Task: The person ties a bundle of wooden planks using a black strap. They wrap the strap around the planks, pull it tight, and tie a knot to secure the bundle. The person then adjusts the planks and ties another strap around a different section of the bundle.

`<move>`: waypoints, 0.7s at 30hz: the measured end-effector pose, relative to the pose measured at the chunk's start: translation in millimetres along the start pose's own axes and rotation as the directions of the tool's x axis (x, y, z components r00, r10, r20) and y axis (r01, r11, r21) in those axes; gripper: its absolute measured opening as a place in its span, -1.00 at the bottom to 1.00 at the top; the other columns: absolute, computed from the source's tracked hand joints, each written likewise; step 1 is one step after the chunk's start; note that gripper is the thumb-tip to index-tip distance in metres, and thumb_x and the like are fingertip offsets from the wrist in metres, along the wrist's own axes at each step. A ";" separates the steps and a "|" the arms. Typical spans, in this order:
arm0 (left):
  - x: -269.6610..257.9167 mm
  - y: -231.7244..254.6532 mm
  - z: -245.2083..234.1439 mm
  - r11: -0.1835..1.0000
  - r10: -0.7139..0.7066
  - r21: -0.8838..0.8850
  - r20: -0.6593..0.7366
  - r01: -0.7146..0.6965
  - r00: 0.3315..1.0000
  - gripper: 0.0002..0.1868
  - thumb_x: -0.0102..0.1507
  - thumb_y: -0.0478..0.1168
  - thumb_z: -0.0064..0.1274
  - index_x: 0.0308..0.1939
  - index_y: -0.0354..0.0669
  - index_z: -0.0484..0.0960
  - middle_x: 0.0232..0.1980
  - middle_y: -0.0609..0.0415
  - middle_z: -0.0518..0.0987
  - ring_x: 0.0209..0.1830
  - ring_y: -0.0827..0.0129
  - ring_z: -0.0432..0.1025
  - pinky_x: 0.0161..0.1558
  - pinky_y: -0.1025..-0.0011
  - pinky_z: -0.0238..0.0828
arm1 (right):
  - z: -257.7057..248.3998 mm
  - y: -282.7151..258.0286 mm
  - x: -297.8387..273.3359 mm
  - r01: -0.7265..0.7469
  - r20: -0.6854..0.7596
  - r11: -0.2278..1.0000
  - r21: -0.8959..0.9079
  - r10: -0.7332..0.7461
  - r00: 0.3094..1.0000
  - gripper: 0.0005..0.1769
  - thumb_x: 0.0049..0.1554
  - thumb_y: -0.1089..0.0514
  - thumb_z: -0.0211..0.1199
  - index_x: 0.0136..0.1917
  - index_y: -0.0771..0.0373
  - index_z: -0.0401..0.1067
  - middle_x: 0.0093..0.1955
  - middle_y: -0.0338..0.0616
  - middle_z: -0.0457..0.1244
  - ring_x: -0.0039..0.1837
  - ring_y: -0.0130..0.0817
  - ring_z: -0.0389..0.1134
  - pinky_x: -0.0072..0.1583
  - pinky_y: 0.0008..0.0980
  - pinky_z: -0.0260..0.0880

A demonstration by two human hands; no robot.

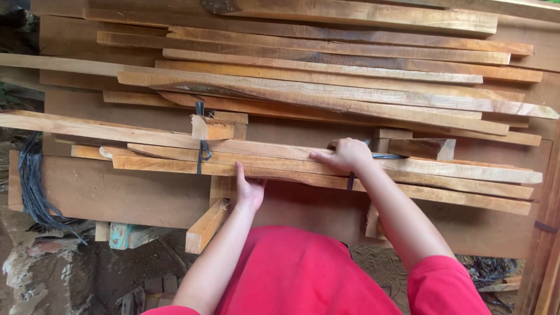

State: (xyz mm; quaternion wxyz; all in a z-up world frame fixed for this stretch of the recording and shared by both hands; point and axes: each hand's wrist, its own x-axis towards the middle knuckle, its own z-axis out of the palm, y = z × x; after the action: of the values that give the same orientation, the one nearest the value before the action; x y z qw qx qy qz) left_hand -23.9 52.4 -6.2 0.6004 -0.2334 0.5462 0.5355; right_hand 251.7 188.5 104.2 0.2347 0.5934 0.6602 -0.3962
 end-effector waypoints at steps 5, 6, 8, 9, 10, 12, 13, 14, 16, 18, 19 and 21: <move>-10.5 3.9 21.2 1.000 -0.013 0.021 -0.028 0.014 1.000 0.13 0.14 0.45 0.20 0.56 0.00 0.02 0.46 -0.05 0.20 0.45 0.16 0.20 0.45 0.08 0.16 | -3.2 12.0 51.3 -0.053 0.301 0.998 0.046 0.037 0.953 0.18 -0.28 -0.88 0.07 0.16 0.06 0.64 0.25 0.01 0.42 0.40 -0.04 0.37 0.39 -0.09 0.34; -18.5 5.6 27.0 0.999 -0.017 0.027 -0.040 0.018 0.999 0.13 0.13 0.45 0.21 0.55 0.01 0.04 0.46 -0.05 0.21 0.44 0.17 0.22 0.45 0.08 0.16 | 7.9 18.3 63.6 -0.049 0.370 0.992 0.118 0.002 0.929 0.17 -0.24 -0.84 0.09 0.20 0.11 0.62 0.27 0.06 0.41 0.42 -0.01 0.35 0.42 -0.08 0.31; -8.9 2.0 16.7 0.999 -0.011 0.042 -0.028 0.012 1.000 0.11 0.14 0.45 0.18 0.55 0.04 0.05 0.48 -0.03 0.21 0.45 0.17 0.21 0.46 0.07 0.14 | 7.4 22.0 71.6 -0.051 0.422 0.988 0.147 -0.016 0.907 0.16 -0.22 -0.81 0.13 0.23 0.12 0.60 0.29 0.08 0.39 0.43 0.00 0.34 0.42 -0.10 0.30; -5.6 -0.8 10.6 0.998 -0.008 0.058 -0.016 0.008 1.000 0.09 0.16 0.46 0.16 0.56 0.06 0.05 0.50 -0.02 0.21 0.46 0.18 0.20 0.48 0.06 0.11 | 7.6 24.2 74.8 -0.058 0.472 0.983 0.176 -0.032 0.881 0.15 -0.21 -0.78 0.17 0.27 0.13 0.57 0.30 0.10 0.38 0.44 0.00 0.33 0.42 -0.13 0.29; -4.8 -4.4 3.3 0.999 -0.005 0.054 -0.022 0.006 1.000 0.09 0.16 0.46 0.16 0.56 0.06 0.05 0.50 -0.02 0.21 0.46 0.18 0.20 0.48 0.06 0.11 | 17.0 30.2 79.9 -0.054 0.476 0.983 0.173 -0.035 0.879 0.15 -0.21 -0.78 0.17 0.27 0.13 0.57 0.30 0.10 0.38 0.44 0.00 0.33 0.42 -0.13 0.29; 7.8 -7.3 -2.0 0.999 -0.001 0.034 -0.031 0.002 1.000 0.09 0.15 0.45 0.16 0.57 0.08 0.04 0.49 -0.02 0.21 0.47 0.17 0.19 0.49 0.03 0.08 | 26.6 40.4 101.4 -0.060 0.505 0.961 0.269 -0.087 0.859 0.16 -0.25 -0.76 0.27 0.25 0.17 0.59 0.25 0.09 0.41 0.36 0.01 0.39 0.34 -0.15 0.36; 2.5 -4.2 6.6 0.999 0.003 0.032 -0.034 -0.002 0.999 0.09 0.15 0.45 0.16 0.57 0.08 0.04 0.49 -0.02 0.21 0.47 0.17 0.19 0.49 0.03 0.08 | 25.5 41.6 106.9 -0.056 0.506 0.962 0.267 -0.091 0.858 0.16 -0.25 -0.76 0.27 0.25 0.17 0.59 0.25 0.09 0.41 0.36 0.01 0.39 0.34 -0.15 0.36; -2.7 -1.8 14.9 0.999 0.004 0.032 -0.039 -0.003 0.999 0.05 0.16 0.45 0.13 0.56 0.11 0.08 0.50 0.02 0.23 0.46 0.20 0.20 0.50 0.05 0.07 | 24.8 43.5 112.2 -0.041 0.512 0.957 0.289 -0.118 0.851 0.07 -0.23 -0.71 0.31 0.21 0.16 0.61 0.16 0.03 0.44 0.27 -0.07 0.43 0.26 -0.21 0.40; -7.1 -4.5 16.4 0.999 -0.001 0.034 -0.053 0.003 0.999 0.01 0.17 0.45 0.10 0.55 0.15 0.11 0.51 0.06 0.25 0.46 0.23 0.21 0.51 0.07 0.07 | 28.3 45.0 112.2 -0.034 0.526 0.950 0.312 -0.143 0.838 -0.01 -0.21 -0.66 0.36 0.16 0.14 0.63 0.07 -0.04 0.46 0.19 -0.15 0.47 0.18 -0.26 0.44; -4.4 -9.9 11.4 1.000 0.021 0.017 -0.067 -0.020 0.998 -0.02 0.17 0.46 0.08 0.53 0.18 0.15 0.53 0.07 0.27 0.46 0.21 0.24 0.51 0.06 0.09 | 26.9 42.3 104.1 -0.057 0.523 0.920 0.388 -0.169 0.836 -0.12 -0.21 -0.58 0.42 0.09 0.13 0.64 -0.08 -0.11 0.45 0.04 -0.25 0.46 0.05 -0.35 0.43; -0.9 -11.4 9.9 1.000 0.019 0.019 -0.062 -0.018 0.998 -0.02 0.17 0.46 0.08 0.53 0.18 0.15 0.53 0.07 0.27 0.46 0.21 0.24 0.51 0.06 0.09 | 29.0 44.7 107.6 -0.058 0.519 0.920 0.389 -0.166 0.838 -0.12 -0.21 -0.58 0.42 0.09 0.13 0.64 -0.08 -0.11 0.45 0.04 -0.25 0.46 0.05 -0.35 0.43; 2.5 -12.7 4.5 0.998 0.051 0.051 -0.105 -0.045 0.993 -0.02 0.16 0.50 0.08 0.54 0.26 0.16 0.52 0.11 0.29 0.47 0.24 0.24 0.51 0.09 0.08 | 33.5 46.9 111.4 -0.075 0.537 0.909 0.409 -0.173 0.826 -0.18 -0.21 -0.57 0.46 0.04 0.09 0.65 -0.10 -0.18 0.44 0.01 -0.32 0.44 0.01 -0.42 0.40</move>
State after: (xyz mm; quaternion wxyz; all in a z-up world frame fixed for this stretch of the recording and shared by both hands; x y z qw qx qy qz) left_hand -11.1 53.2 -11.1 0.5630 -0.2337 0.5955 0.5232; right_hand 271.1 227.3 -13.5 0.2768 0.4687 0.4781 -0.6893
